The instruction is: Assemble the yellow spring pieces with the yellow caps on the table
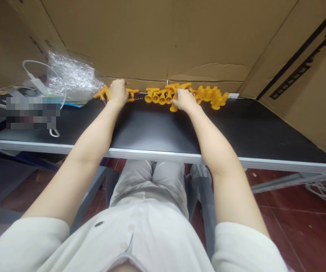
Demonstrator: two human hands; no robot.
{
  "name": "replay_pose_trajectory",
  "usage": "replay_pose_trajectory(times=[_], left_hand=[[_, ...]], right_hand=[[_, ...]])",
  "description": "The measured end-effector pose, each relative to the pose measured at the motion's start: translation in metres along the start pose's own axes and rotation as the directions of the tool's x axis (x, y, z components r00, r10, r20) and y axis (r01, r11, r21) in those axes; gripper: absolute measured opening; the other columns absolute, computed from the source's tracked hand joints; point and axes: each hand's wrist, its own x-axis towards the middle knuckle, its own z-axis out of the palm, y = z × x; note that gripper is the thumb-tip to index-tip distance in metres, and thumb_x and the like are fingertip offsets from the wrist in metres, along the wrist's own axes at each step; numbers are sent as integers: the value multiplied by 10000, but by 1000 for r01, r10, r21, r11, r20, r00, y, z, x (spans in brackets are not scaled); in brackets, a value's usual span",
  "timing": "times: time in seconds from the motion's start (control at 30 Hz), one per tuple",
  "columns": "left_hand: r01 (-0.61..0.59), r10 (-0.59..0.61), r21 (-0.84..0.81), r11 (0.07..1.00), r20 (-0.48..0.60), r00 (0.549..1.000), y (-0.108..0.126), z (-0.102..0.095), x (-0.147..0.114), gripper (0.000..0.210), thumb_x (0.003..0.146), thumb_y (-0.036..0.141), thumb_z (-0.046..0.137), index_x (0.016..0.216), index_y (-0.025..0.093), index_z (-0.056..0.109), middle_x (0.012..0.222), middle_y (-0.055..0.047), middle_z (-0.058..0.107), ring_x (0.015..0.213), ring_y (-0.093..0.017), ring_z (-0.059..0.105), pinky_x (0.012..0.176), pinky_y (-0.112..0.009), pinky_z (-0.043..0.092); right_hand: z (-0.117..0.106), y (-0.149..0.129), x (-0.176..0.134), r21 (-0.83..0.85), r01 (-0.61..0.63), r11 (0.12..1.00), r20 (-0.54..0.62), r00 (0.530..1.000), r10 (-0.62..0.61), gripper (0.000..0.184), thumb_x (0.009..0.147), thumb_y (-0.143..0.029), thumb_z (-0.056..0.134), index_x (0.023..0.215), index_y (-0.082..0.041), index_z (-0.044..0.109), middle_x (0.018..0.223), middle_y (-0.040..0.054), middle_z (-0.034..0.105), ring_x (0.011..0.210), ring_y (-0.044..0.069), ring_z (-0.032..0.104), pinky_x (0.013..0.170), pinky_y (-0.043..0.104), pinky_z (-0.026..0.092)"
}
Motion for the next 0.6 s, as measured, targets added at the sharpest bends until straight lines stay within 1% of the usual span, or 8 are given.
replay_pose_trajectory(times=[0.13,0.2,0.3,0.4,0.5,0.6], left_hand=[[-92,93,-68,993,12,996,11,0,-6,419,1060,126,525,1409,172,754,1527,-176,721,1513,-354,602,1336,-445,418],[-126,126,-131,983,-8,992,18,1,-9,376,1086,172,525,1378,198,760,1470,-147,757,1469,-323,638,1321,-416,426],[-133,125,-253,958,-49,991,26,9,-11,279,1084,207,590,1289,207,780,1337,-122,808,1367,-289,706,1274,-378,463],[-82,74,-437,896,-34,997,33,19,-10,209,1078,205,643,1240,194,774,1245,-101,827,1278,-263,758,1185,-365,544],[26,-2,-637,771,39,999,39,25,-10,236,1107,129,564,1272,175,726,1244,-89,822,1248,-218,774,1031,-304,624],[113,-60,-746,656,98,993,43,25,-12,258,1126,77,492,1259,149,701,1265,-105,813,1245,-194,775,952,-256,647]], right_hand=[[-4,-6,-4,7,-43,999,33,999,43,199,942,-247,801,1121,-164,771,1143,175,762,1218,395,729,1112,534,598],[-7,-11,-8,12,-59,998,49,997,58,189,956,-242,793,1123,-157,765,1151,179,762,1229,387,729,1129,520,593],[-10,-15,-10,15,-70,997,60,996,69,179,962,-239,783,1123,-166,758,1157,173,758,1238,383,728,1139,519,588],[-10,-14,-9,10,-69,998,59,996,69,188,959,-245,781,1130,-169,757,1174,176,755,1246,391,725,1133,526,590],[-7,-9,-6,1,-53,999,52,997,53,206,959,-259,781,1141,-165,762,1177,186,757,1238,401,727,1124,540,595],[-3,-4,-2,2,-26,1000,38,999,26,231,946,-280,789,1154,-180,769,1143,175,760,1207,403,733,1106,561,603]])
